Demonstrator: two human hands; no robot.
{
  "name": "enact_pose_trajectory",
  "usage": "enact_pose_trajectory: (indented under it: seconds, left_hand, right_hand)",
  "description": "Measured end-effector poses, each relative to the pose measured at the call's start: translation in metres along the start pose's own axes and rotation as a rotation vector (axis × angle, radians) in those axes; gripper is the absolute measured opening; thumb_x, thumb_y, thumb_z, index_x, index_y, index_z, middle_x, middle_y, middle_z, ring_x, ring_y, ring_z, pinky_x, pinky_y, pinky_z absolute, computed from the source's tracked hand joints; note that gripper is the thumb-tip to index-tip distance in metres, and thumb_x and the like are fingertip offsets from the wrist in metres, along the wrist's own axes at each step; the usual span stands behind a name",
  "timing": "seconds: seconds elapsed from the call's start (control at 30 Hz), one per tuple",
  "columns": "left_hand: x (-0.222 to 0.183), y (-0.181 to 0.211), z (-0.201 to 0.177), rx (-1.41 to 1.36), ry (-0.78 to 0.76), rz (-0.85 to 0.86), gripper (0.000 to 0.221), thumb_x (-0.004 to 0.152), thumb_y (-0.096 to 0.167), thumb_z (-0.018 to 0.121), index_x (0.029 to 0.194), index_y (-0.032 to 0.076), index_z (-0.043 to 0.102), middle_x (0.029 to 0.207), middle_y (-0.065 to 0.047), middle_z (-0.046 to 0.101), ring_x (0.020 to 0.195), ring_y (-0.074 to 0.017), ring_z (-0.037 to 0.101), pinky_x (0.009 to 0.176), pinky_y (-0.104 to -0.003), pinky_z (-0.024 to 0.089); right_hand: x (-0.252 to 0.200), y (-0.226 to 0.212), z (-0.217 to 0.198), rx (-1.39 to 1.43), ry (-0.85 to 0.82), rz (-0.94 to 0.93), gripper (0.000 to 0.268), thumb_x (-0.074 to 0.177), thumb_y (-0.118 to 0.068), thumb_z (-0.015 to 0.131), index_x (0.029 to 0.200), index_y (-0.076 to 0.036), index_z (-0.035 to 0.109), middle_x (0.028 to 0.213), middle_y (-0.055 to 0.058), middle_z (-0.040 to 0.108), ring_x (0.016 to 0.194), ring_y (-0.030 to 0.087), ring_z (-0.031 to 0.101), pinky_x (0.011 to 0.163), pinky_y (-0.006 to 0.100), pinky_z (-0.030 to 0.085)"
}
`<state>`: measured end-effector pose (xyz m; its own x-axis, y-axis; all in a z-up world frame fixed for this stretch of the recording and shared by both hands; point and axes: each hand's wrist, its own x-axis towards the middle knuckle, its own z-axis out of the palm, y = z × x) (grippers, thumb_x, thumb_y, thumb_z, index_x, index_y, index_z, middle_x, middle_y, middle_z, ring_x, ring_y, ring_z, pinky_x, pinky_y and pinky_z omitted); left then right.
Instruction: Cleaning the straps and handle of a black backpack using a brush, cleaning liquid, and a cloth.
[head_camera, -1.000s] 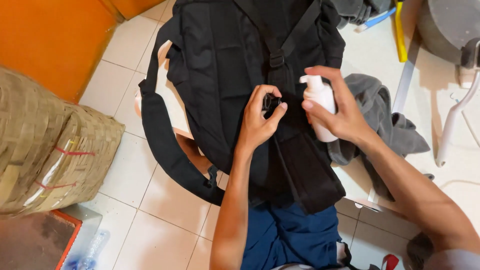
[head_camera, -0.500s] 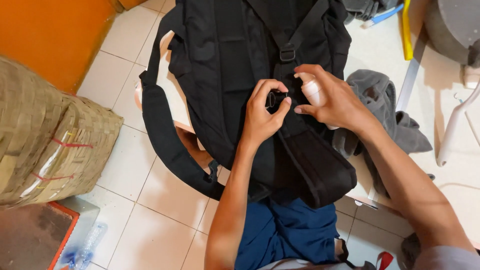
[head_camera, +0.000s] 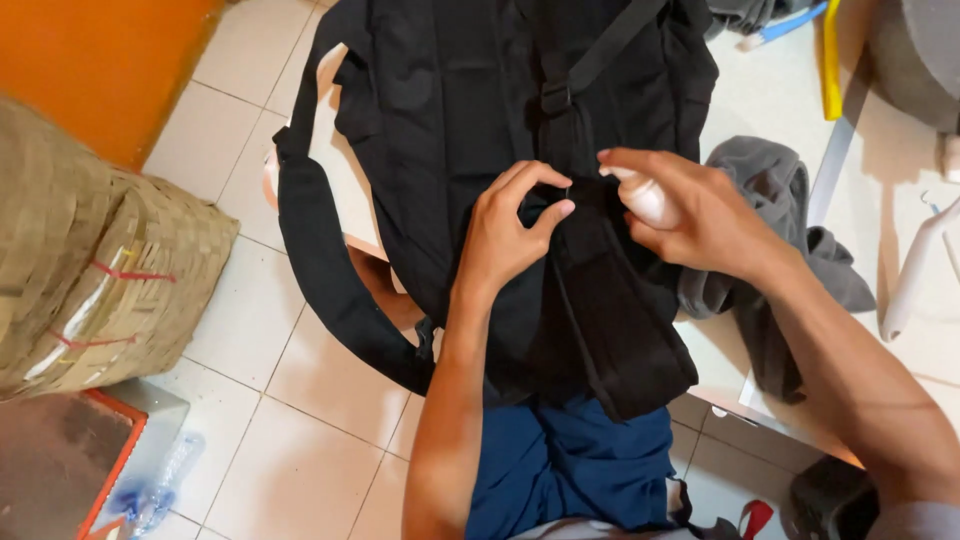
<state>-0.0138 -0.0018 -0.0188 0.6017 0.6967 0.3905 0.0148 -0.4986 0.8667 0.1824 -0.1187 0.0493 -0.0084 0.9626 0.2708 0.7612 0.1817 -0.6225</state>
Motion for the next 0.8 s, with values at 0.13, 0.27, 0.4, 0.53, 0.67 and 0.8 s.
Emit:
enact_pose_trajectory:
  seconds: [0.13, 0.27, 0.4, 0.53, 0.67, 0.8]
  left_hand:
    - [0.001, 0.004, -0.003, -0.016, -0.019, -0.032, 0.021, 0.089, 0.01, 0.077, 0.108, 0.016, 0.069, 0.103, -0.007, 0.072, 0.104, -0.0335, 0.071, 0.094, -0.046, 0.055]
    - [0.003, 0.001, -0.006, -0.054, -0.019, -0.043, 0.021, 0.089, 0.009, 0.077, 0.108, 0.015, 0.07, 0.104, -0.006, 0.073, 0.105, -0.03, 0.072, 0.096, -0.044, 0.056]
    - [0.002, -0.001, -0.005, -0.072, 0.005, -0.047, 0.023, 0.088, 0.009, 0.077, 0.109, 0.015, 0.07, 0.104, -0.006, 0.074, 0.106, -0.0283, 0.073, 0.096, -0.044, 0.056]
    - [0.002, -0.002, -0.005, -0.083, -0.009, -0.052, 0.023, 0.088, 0.009, 0.076, 0.109, 0.015, 0.07, 0.104, -0.007, 0.074, 0.106, -0.0284, 0.072, 0.097, -0.043, 0.056]
    - [0.003, 0.0, -0.006, -0.074, -0.006, -0.057, 0.022, 0.088, 0.009, 0.076, 0.109, 0.014, 0.071, 0.103, -0.008, 0.075, 0.106, -0.0293, 0.073, 0.096, -0.044, 0.056]
    - [0.002, 0.0, -0.005, -0.073, -0.015, -0.069, 0.023, 0.088, 0.008, 0.076, 0.11, 0.014, 0.071, 0.104, -0.008, 0.076, 0.106, -0.0294, 0.073, 0.097, -0.044, 0.056]
  right_hand:
    - [-0.002, 0.008, -0.003, -0.295, -0.159, 0.086, 0.064, 0.082, -0.01, 0.07, 0.143, -0.025, 0.061, 0.092, 0.015, 0.064, 0.08, 0.049, 0.066, 0.072, 0.059, 0.053]
    - [0.011, 0.008, 0.0, -0.356, -0.275, 0.051, 0.066, 0.075, -0.009, 0.07, 0.137, -0.028, 0.059, 0.091, 0.013, 0.063, 0.074, 0.052, 0.066, 0.068, 0.061, 0.053]
    - [0.015, 0.01, 0.002, -0.358, -0.335, 0.094, 0.063, 0.074, -0.013, 0.069, 0.133, -0.03, 0.056, 0.093, 0.012, 0.064, 0.075, 0.053, 0.066, 0.07, 0.063, 0.052]
    - [0.015, 0.017, 0.002, -0.387, -0.363, 0.074, 0.064, 0.075, -0.016, 0.068, 0.136, -0.032, 0.054, 0.091, 0.011, 0.062, 0.07, 0.053, 0.064, 0.068, 0.063, 0.053]
    - [0.019, 0.016, 0.001, -0.383, -0.389, 0.092, 0.063, 0.075, -0.015, 0.068, 0.134, -0.03, 0.053, 0.092, 0.012, 0.063, 0.073, 0.054, 0.066, 0.069, 0.063, 0.054]
    - [0.021, 0.013, 0.002, -0.37, -0.404, 0.111, 0.065, 0.075, -0.015, 0.068, 0.136, -0.028, 0.05, 0.096, 0.015, 0.065, 0.074, 0.054, 0.066, 0.07, 0.063, 0.054]
